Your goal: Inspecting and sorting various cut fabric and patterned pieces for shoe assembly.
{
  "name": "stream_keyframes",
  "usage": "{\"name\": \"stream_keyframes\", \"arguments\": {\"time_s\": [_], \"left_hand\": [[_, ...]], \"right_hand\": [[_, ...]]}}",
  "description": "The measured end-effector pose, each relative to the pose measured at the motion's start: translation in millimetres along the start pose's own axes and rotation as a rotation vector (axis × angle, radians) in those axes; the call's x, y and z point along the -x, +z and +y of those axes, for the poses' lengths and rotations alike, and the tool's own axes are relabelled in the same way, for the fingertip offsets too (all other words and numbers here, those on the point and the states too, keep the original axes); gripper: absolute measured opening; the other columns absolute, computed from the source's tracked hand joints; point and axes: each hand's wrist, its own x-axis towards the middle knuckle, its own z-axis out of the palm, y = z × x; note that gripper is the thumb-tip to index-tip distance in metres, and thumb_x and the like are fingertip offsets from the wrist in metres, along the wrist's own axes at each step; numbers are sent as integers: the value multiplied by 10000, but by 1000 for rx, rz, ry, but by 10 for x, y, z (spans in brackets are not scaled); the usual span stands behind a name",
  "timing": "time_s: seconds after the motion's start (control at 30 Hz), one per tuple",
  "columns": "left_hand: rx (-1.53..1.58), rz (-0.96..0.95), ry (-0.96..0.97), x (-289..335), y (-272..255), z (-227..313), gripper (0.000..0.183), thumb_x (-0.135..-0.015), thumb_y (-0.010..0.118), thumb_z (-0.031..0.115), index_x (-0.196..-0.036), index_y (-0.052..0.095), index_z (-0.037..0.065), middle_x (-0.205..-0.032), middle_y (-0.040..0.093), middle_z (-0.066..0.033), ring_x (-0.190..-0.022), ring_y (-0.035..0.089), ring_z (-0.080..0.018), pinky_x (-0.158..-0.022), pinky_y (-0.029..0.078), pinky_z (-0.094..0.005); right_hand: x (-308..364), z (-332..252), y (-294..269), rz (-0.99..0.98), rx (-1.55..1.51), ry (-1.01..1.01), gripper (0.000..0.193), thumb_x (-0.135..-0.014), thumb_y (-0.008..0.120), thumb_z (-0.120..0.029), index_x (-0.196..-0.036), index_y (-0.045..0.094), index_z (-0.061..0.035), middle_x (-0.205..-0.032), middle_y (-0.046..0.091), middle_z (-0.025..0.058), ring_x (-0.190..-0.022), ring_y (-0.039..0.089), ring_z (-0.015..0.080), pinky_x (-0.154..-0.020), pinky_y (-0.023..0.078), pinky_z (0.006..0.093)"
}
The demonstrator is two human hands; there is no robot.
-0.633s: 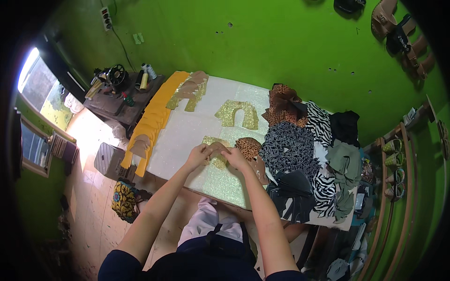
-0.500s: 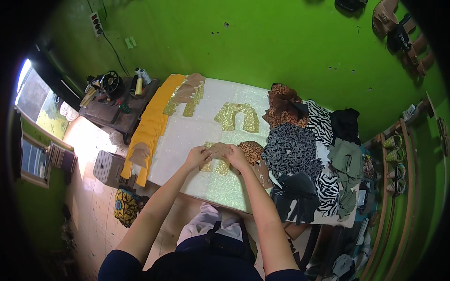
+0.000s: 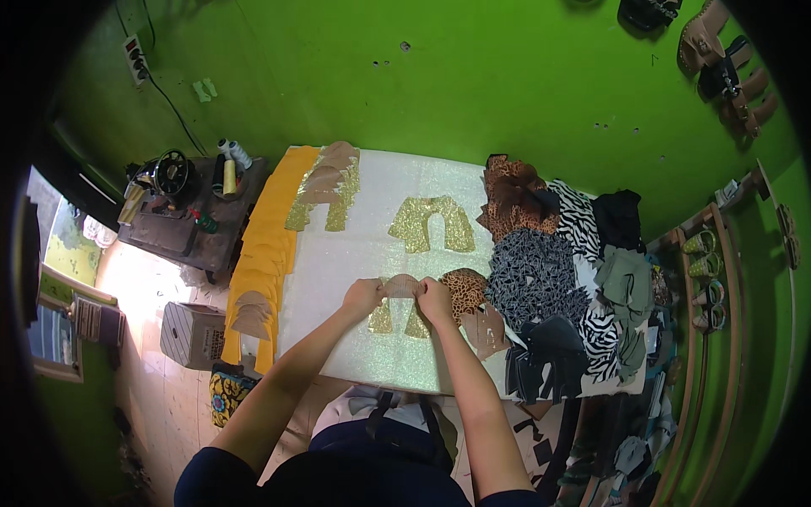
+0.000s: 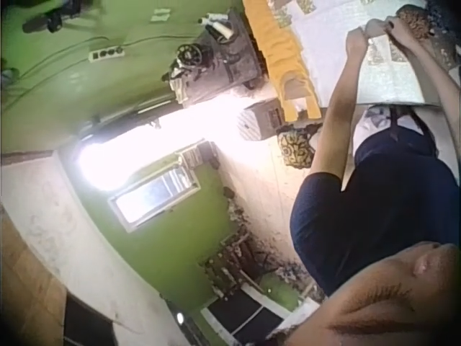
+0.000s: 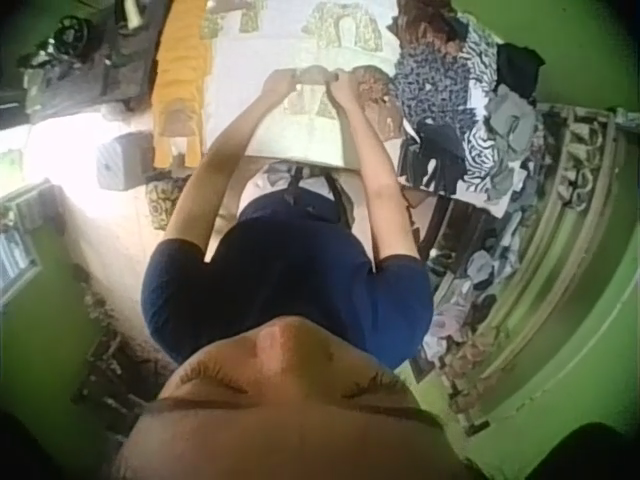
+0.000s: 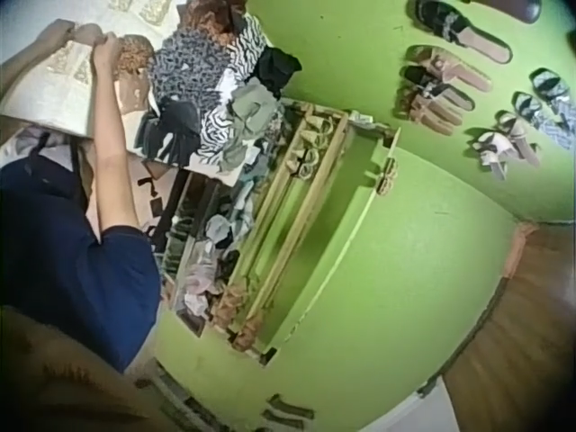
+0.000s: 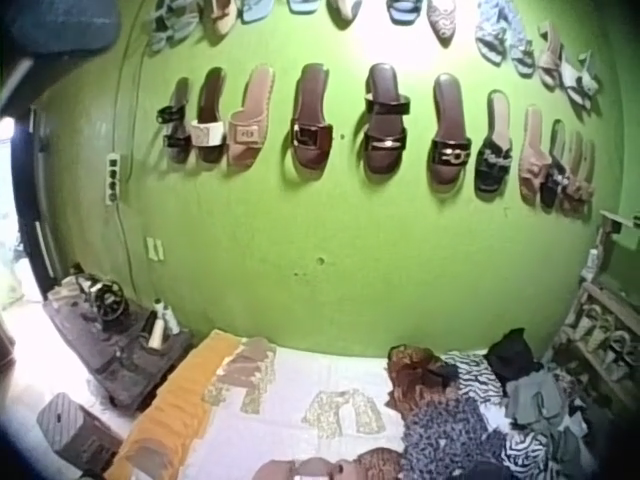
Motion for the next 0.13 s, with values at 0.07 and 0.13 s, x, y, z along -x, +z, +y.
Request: {"name": "stream_keyframes", "arguments": {"time_s": [0.07, 0.13], "left_hand": [[-6, -20, -3, -42, 34, -66, 244, -778, 551, 266, -778, 618, 31, -667, 625, -116, -671, 621, -252, -641, 476, -361], [-13, -37, -4, -74, 51, -108, 252, -778, 554, 275, -790, 617, 31, -676, 626, -124, -683, 624, -259, -651, 479, -363]], "right_hand": [[-7, -28, 8, -2, 19, 14, 193, -720, 656, -169, -817, 604, -10, -704, 609, 137, -645, 593, 250, -608, 449, 336], [-8, -48, 17, -15, 52, 61, 202, -733, 649, -178, -838, 603, -12, -724, 615, 141, -671, 599, 258, -627, 452, 343]]}}
